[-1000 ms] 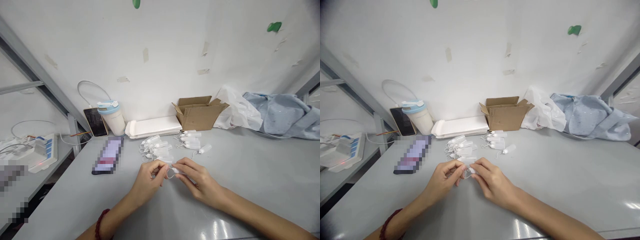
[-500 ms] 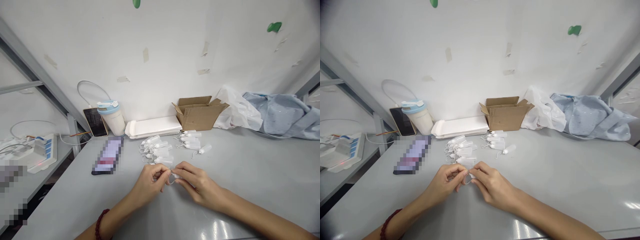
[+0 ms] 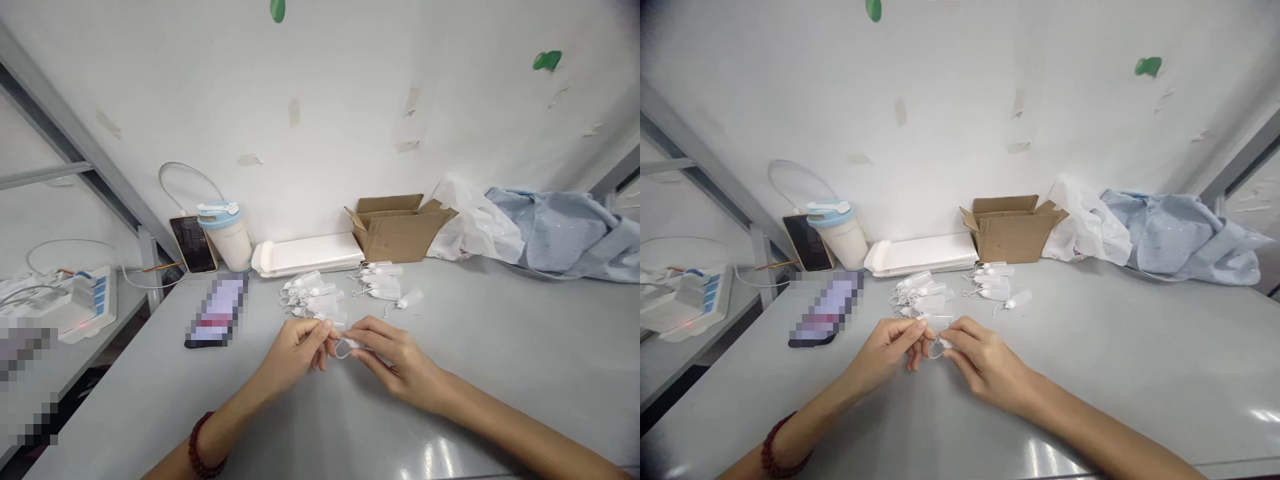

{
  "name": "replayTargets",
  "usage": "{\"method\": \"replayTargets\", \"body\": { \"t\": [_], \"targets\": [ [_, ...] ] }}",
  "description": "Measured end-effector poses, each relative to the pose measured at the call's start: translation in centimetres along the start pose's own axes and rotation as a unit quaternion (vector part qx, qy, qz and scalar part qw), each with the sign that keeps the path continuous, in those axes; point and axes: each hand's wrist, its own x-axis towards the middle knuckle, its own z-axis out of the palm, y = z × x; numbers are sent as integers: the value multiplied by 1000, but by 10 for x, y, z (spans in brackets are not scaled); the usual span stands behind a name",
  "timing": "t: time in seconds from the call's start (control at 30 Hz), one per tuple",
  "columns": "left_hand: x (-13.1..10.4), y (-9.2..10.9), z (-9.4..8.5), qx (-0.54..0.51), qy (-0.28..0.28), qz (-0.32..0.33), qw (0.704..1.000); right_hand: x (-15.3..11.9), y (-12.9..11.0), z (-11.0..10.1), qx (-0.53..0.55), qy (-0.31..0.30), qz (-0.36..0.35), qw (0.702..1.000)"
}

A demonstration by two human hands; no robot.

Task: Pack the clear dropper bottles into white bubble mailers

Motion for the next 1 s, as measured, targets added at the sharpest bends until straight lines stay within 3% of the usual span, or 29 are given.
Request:
{"method": "replayTargets", "body": {
  "t": [0.53, 0.6, 0.7, 0.83, 1.0],
  "targets": [
    [-4, 4, 9, 30, -7, -13, 999, -1, 4, 0, -45, -43, -11, 998],
    [-2, 6, 4, 31, 22, -4, 999, 2, 8, -5, -78, -33, -10, 996],
    [2, 9, -12, 26, 114, 11, 993, 7, 17, -20, -159, -12, 21, 987],
    [11, 5, -34, 21, 200, 18, 979, 10, 32, -47, -281, -2, 81, 956],
    [18, -6, -41, 47, 233, -43, 970, 8, 41, -66, -422, -134, 209, 872]
  ]
}}
